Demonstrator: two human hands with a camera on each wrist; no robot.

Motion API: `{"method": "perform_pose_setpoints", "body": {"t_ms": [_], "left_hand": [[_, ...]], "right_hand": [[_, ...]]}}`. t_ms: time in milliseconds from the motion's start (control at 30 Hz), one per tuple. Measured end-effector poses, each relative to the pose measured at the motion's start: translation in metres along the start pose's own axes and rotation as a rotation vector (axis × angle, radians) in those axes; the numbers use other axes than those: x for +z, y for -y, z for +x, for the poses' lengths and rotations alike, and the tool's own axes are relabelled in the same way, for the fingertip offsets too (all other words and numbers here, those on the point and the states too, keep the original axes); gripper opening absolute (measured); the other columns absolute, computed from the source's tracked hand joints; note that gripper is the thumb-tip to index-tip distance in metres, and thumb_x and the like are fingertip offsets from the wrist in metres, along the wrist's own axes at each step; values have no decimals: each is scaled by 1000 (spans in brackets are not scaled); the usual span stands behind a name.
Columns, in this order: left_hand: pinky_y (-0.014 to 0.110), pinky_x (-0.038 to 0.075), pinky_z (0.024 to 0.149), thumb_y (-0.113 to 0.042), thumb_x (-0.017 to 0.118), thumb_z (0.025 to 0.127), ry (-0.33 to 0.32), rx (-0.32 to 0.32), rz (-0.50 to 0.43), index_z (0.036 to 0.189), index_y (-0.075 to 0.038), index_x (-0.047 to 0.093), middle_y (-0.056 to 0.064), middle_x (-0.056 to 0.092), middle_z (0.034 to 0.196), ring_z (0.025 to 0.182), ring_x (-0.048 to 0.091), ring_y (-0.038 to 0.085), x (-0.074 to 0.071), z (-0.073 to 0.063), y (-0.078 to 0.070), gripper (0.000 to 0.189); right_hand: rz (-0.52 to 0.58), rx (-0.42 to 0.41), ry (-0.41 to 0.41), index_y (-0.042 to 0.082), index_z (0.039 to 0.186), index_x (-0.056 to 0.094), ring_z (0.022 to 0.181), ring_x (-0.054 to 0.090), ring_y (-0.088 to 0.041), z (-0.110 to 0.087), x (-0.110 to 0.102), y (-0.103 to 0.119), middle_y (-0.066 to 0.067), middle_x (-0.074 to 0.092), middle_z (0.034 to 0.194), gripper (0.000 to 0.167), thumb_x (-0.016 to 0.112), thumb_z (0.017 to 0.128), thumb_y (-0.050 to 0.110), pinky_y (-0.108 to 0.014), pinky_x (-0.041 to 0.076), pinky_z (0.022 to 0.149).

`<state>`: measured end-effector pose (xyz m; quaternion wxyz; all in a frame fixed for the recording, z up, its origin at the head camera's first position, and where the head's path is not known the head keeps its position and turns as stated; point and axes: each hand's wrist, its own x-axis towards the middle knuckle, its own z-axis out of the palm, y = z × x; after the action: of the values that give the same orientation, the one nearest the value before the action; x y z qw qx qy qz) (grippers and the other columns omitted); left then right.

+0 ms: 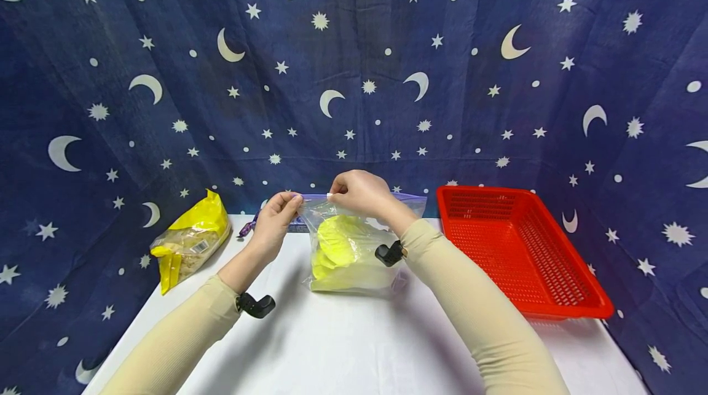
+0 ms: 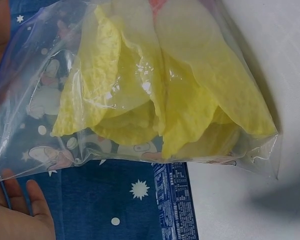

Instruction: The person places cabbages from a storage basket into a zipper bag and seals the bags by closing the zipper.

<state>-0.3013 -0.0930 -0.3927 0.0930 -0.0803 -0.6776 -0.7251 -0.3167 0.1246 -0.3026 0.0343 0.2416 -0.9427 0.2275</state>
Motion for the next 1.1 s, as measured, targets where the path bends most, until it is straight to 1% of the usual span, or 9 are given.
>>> {"method": "perform_pose_setpoints", "body": {"t_ms": [133,333,433,600,833,967,1100], "left_hand": [[40,46,106,-19,64,102,-1,-3,-2,114,-2,64,3,67,104,104,60,19,0,0,3,21],[42,46,107,-21,65,102,5,-20,-13,115,-2,64,6,66,106,110,61,22,0,-1,4,24],[40,46,106,-21,64,103,2,-13,-8,115,-2,64,4,66,105,107,61,20,0,-1,5,23],[35,49,101,-18,63,103,-10,18,-4,114,-1,64,1,67,102,98,60,15,0,0,7,20],[30,50,97,-17,62,104,-9,21,1,115,0,64,-1,66,102,98,60,14,-2,1,7,20],[28,51,96,-17,62,104,-11,22,-6,114,0,64,-1,66,101,97,60,12,-2,1,7,19],[26,51,91,-18,63,103,-16,35,-6,114,1,64,0,67,100,95,60,11,-2,1,6,21]], "right_hand": [[3,2,4,20,99,79,79,62,-13,-3,-1,-3,9,71,86,16,73,94,34,-35,52,69],[-2,17,3,20,98,78,77,62,-14,-6,-2,-7,9,70,86,15,73,94,33,-35,51,68],[-10,19,3,19,99,78,77,62,-14,-8,-3,-9,9,70,86,16,73,95,33,-35,51,68],[-23,14,-2,20,100,78,76,61,-14,-11,-5,-14,9,71,87,16,72,95,34,-35,51,68],[-25,23,3,20,101,78,78,62,-14,-15,-10,-20,9,72,90,15,72,95,33,-36,51,68],[-26,25,3,20,97,77,76,60,-15,-17,-13,-23,8,70,86,14,73,95,33,-36,50,67],[-20,27,-1,21,94,76,72,59,-15,-20,-16,-28,8,68,82,12,72,95,33,-36,47,64]]}}
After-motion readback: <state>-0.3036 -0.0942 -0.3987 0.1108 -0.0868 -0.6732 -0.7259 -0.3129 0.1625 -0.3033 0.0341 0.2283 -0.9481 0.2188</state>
